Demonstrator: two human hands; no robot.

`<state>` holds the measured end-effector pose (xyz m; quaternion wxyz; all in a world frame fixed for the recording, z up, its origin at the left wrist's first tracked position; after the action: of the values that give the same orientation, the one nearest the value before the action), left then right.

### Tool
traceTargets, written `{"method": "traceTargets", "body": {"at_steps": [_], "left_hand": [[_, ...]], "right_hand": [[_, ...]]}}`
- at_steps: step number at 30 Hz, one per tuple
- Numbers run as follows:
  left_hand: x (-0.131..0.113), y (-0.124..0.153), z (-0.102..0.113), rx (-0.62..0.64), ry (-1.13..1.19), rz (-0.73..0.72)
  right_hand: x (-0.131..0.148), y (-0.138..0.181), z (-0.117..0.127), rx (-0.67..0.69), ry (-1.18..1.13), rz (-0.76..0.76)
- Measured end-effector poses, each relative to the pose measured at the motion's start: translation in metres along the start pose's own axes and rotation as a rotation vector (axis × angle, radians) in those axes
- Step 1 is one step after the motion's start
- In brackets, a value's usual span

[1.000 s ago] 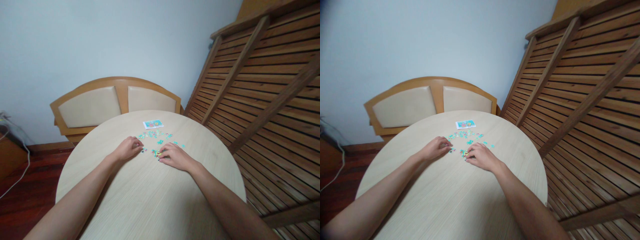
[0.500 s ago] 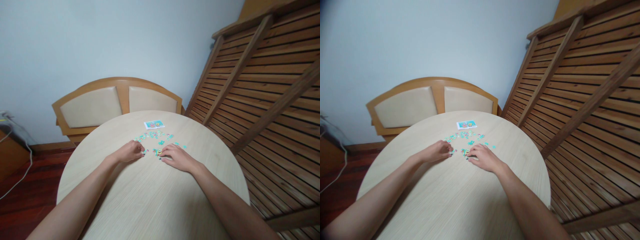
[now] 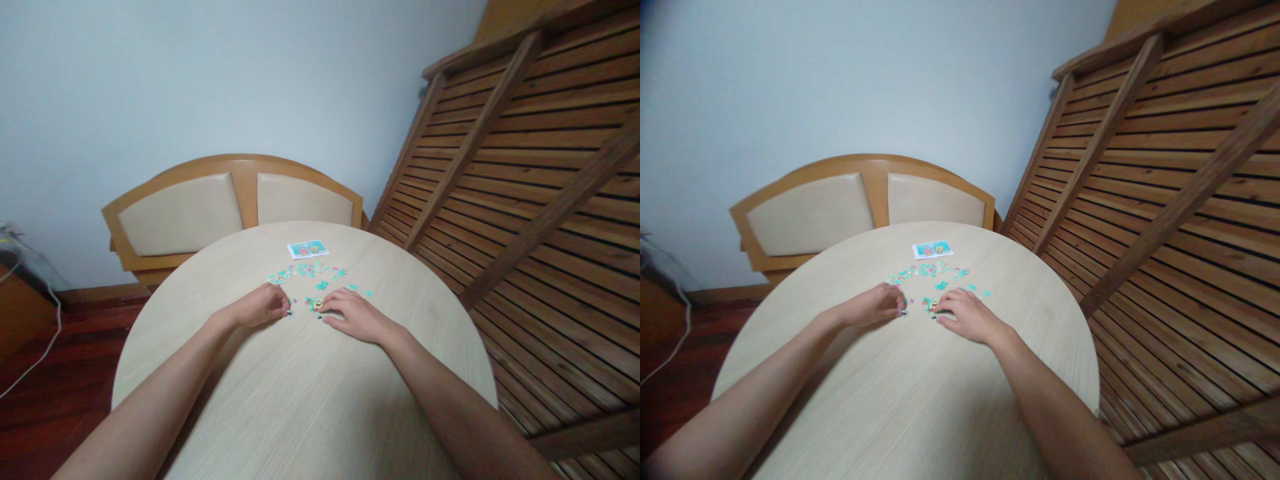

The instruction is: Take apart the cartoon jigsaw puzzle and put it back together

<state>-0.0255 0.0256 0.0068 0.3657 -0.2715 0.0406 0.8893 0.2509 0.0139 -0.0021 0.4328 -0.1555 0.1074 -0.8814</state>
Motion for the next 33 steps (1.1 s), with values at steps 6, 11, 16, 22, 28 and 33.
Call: {"method": "traceTargets", "body": {"at_steps": [6, 11, 16, 22, 28, 33], "left_hand": [[-0.007, -0.003, -0.009, 0.015, 0.046, -0.074], [-0.019, -0.008, -0.019, -0.046, 0.000, -0.108], [-0.024, -0.014, -0.028, -0.125, -0.050, -0.147], [-0.025, -0.015, -0.033, -0.148, -0.057, -0.167], [-0.026, -0.016, -0.034, -0.176, -0.058, -0.118], [-0.024, -0.016, -0.036, -0.164, -0.013, -0.078]], "right_hand": [[0.000, 0.000, 0.000, -0.005, -0.001, 0.005], [0.000, 0.000, 0.000, -0.007, -0.011, 0.009], [-0.002, 0.001, -0.001, -0.010, -0.012, 0.015], [-0.002, 0.001, -0.002, -0.008, -0.008, 0.012], [-0.002, 0.002, -0.001, -0.008, -0.010, 0.012], [-0.001, 0.001, -0.001, -0.005, -0.014, 0.013]]}}
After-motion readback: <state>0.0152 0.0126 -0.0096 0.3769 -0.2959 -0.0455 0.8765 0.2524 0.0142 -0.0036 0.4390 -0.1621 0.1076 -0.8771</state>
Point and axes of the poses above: each hand's wrist, its own y-axis away from the middle knuckle, its own z-axis out of the back of the hand, x = y × z, the point moved 1 cm from there along -y, towards the middle knuckle, and after that the axes turned 8 degrees about y, right-handed, at the moved point
